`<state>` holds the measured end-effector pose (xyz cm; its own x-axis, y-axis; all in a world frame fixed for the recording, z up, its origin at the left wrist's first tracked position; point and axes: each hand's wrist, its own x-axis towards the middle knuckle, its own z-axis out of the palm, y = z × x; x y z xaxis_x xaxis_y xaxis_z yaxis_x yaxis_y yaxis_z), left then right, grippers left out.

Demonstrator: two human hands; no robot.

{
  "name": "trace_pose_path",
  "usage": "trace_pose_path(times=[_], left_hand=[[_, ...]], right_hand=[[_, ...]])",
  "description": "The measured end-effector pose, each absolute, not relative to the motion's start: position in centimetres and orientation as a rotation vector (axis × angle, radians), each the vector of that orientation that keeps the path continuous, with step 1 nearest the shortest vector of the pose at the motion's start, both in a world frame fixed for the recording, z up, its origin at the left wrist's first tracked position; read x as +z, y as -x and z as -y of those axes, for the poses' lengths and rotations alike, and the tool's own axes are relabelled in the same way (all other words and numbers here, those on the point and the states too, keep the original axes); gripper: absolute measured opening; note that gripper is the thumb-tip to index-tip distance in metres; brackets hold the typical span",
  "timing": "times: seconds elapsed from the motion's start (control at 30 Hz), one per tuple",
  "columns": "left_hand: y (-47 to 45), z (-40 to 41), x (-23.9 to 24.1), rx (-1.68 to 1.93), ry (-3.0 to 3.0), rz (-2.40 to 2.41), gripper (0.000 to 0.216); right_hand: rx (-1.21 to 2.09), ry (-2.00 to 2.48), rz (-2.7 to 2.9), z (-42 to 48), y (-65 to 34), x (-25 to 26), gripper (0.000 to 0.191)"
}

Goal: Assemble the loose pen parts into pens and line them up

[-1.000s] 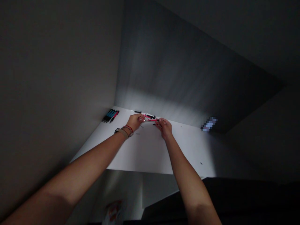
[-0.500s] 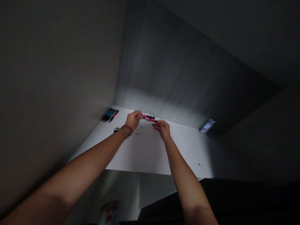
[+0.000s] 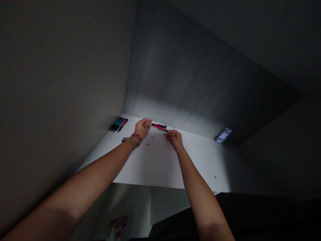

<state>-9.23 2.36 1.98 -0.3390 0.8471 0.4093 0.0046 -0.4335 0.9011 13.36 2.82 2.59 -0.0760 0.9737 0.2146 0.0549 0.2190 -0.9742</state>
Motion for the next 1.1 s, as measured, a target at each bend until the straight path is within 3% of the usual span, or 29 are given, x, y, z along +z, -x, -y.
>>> trace_pose_path(times=[0.17,0.43,0.63,0.87,1.1], left_hand=[[9.3,-2.5,2.0,1.853,-1.22,-1.104,0.019],[9.2,-2.3,2.5,1.84,-1.19,-1.105,0.017],[9.2,-2.2,2.7,1.836,-1.139,-1.087,0.019],[9.1,-1.9,2.9,1.839,-1.153,-1.065,0.018],[9.2,-1.8,3.0,1.827,-1.205,-1.145,0.013]], right_hand=[[1.043,1.107,1.444,-3.1,-13.3,2.4,0.053],[1.01,1.059,1.425,-2.4,-13.2,3.0,0.046],[0.971,1.115,1.477,-2.9,-13.2,2.6,0.056],[1.003,1.109,1.451,-2.2,-12.9,3.4,0.046],[0.985,1.104,1.472,-2.4,-13.0,3.1,0.05]])
